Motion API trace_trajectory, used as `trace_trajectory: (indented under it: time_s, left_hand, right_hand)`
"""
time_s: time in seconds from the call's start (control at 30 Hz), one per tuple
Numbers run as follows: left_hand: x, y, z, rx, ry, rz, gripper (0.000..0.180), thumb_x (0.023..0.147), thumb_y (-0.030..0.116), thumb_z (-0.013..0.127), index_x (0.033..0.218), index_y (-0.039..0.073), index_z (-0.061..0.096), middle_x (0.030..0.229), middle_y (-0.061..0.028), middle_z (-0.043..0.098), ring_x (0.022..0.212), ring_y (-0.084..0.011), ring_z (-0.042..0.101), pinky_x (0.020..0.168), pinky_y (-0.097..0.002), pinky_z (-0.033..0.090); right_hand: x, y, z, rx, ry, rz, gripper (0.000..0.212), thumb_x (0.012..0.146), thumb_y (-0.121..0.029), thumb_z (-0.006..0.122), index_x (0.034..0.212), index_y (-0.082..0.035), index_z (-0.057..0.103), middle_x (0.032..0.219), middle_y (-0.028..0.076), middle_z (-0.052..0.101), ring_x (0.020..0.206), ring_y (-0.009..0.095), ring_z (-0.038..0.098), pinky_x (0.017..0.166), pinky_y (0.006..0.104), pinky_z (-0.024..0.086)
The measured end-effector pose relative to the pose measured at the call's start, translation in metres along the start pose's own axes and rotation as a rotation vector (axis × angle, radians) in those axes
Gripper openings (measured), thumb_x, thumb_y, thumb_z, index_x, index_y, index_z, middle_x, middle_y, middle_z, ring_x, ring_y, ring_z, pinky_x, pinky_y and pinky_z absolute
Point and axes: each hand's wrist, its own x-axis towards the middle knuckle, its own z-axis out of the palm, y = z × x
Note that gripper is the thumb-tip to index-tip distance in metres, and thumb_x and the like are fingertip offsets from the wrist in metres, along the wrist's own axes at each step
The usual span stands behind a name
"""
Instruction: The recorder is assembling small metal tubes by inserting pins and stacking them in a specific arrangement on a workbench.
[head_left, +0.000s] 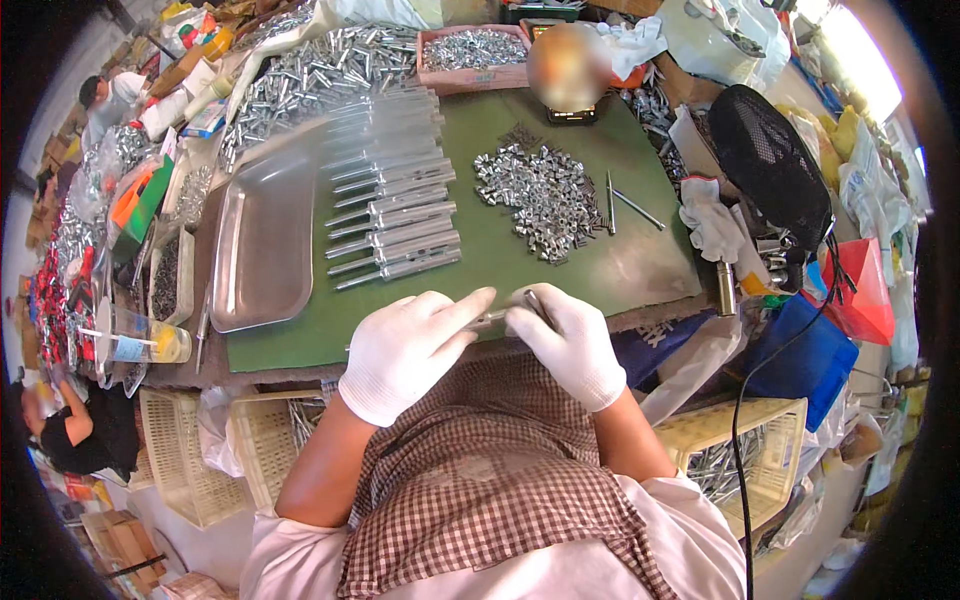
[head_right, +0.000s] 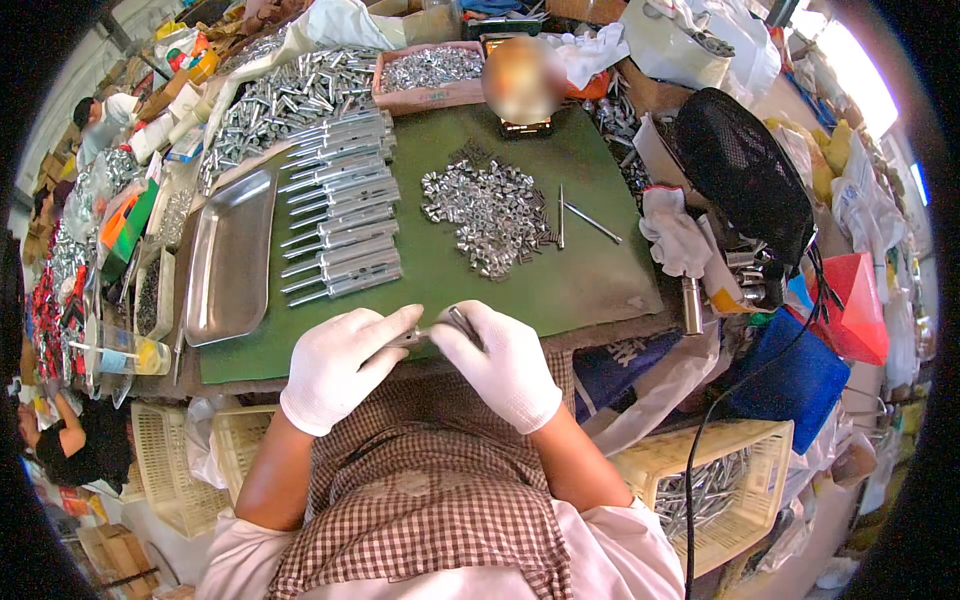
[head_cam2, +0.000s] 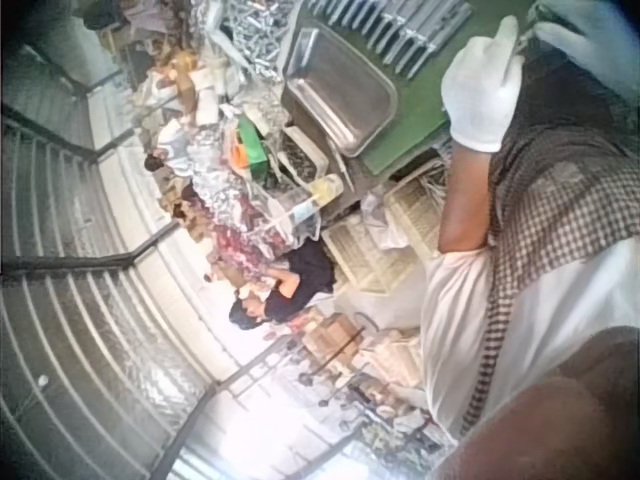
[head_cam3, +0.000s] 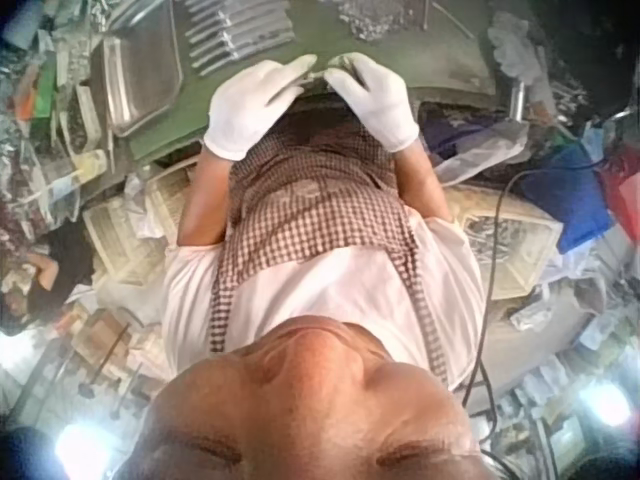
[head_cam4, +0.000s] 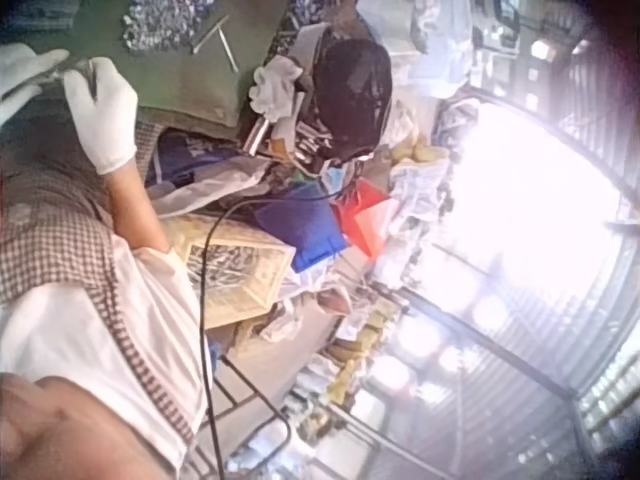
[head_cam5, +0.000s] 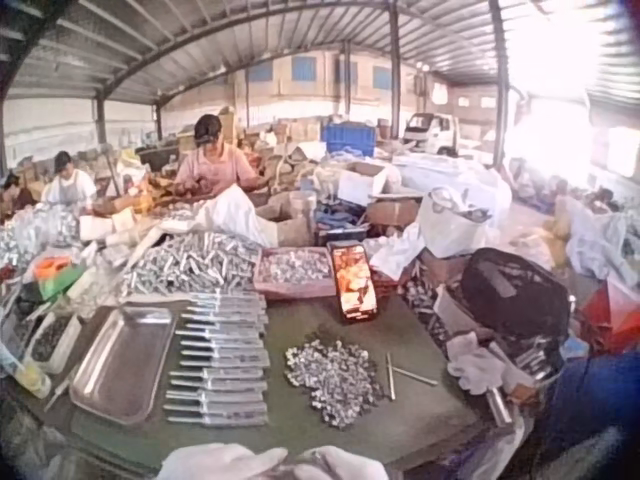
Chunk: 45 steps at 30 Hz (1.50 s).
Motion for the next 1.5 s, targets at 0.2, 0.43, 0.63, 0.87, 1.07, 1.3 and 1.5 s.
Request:
trace_trajectory:
  time_s: [0.2,0.43,0.63,0.87,1.07,1.3,1.5]
  left_hand:
    - [0.002,0.001,0.004,-0.056,0.032,-0.007,0.039,0.082,0.011,0.076,0.12,0.02,0.073,0.086,-0.0035,0.065,0.074,-0.0242,0.066,0.066,-0.0343,0.054]
    - [0.004,0.006,0.006,0.002,0.016,-0.017,0.028,0.083,0.013,0.074,0.11,0.022,0.073,0.082,-0.0039,0.061,0.068,-0.0244,0.064,0.061,-0.0358,0.052]
    - [0.015,0.025,0.022,0.222,-0.108,-0.069,0.02,0.09,0.022,0.069,0.11,0.024,0.07,0.082,-0.004,0.057,0.066,-0.0242,0.064,0.058,-0.0364,0.052]
    - [0.022,0.025,0.024,0.252,-0.205,-0.141,0.018,0.093,0.026,0.066,0.112,0.025,0.067,0.082,-0.0052,0.057,0.066,-0.025,0.065,0.057,-0.038,0.053]
    - [0.019,0.022,0.027,0.222,-0.134,-0.124,0.023,0.093,0.027,0.066,0.115,0.026,0.069,0.082,-0.0053,0.058,0.066,-0.0255,0.065,0.057,-0.038,0.054]
    - [0.022,0.023,0.023,0.218,-0.167,-0.122,0.019,0.093,0.027,0.066,0.112,0.027,0.069,0.081,-0.0056,0.058,0.064,-0.0259,0.065,0.056,-0.0388,0.054]
    - [0.02,0.023,0.025,0.206,-0.16,-0.111,0.015,0.094,0.029,0.064,0.109,0.026,0.067,0.08,-0.006,0.057,0.062,-0.0272,0.064,0.054,-0.0396,0.053]
  right_hand:
    - [0.002,0.009,-0.004,-0.007,0.006,0.082,0.02,0.093,-0.019,0.07,0.096,0.001,0.066,0.08,0.018,0.066,0.07,0.029,0.064,0.069,0.0367,0.052]
    - [0.005,0.018,-0.02,-0.172,0.222,-0.116,0.014,0.091,-0.014,0.07,0.095,-0.001,0.069,0.084,0.016,0.068,0.075,0.029,0.067,0.07,0.0361,0.053]
    - [0.027,0.033,-0.036,-0.559,0.301,-0.154,0.012,0.086,-0.015,0.073,0.096,-0.008,0.07,0.091,0.012,0.066,0.08,0.035,0.067,0.07,0.0426,0.053]
    - [0.018,0.02,-0.033,-0.47,0.162,-0.184,0.014,0.086,-0.018,0.072,0.094,-0.007,0.068,0.089,0.014,0.066,0.08,0.037,0.066,0.07,0.0463,0.053]
    - [0.014,0.015,-0.015,-0.412,-0.062,-0.204,0.015,0.086,-0.016,0.074,0.096,-0.007,0.069,0.086,0.014,0.066,0.08,0.035,0.067,0.071,0.0419,0.054]
    - [0.032,0.025,-0.023,-0.423,0.292,-0.227,0.017,0.084,-0.018,0.076,0.095,-0.007,0.068,0.089,0.013,0.066,0.081,0.034,0.067,0.071,0.0409,0.054]
    - [0.035,0.026,-0.023,-0.638,0.283,-0.136,0.017,0.082,-0.018,0.077,0.095,-0.014,0.067,0.089,0.01,0.061,0.077,0.033,0.065,0.066,0.0427,0.052]
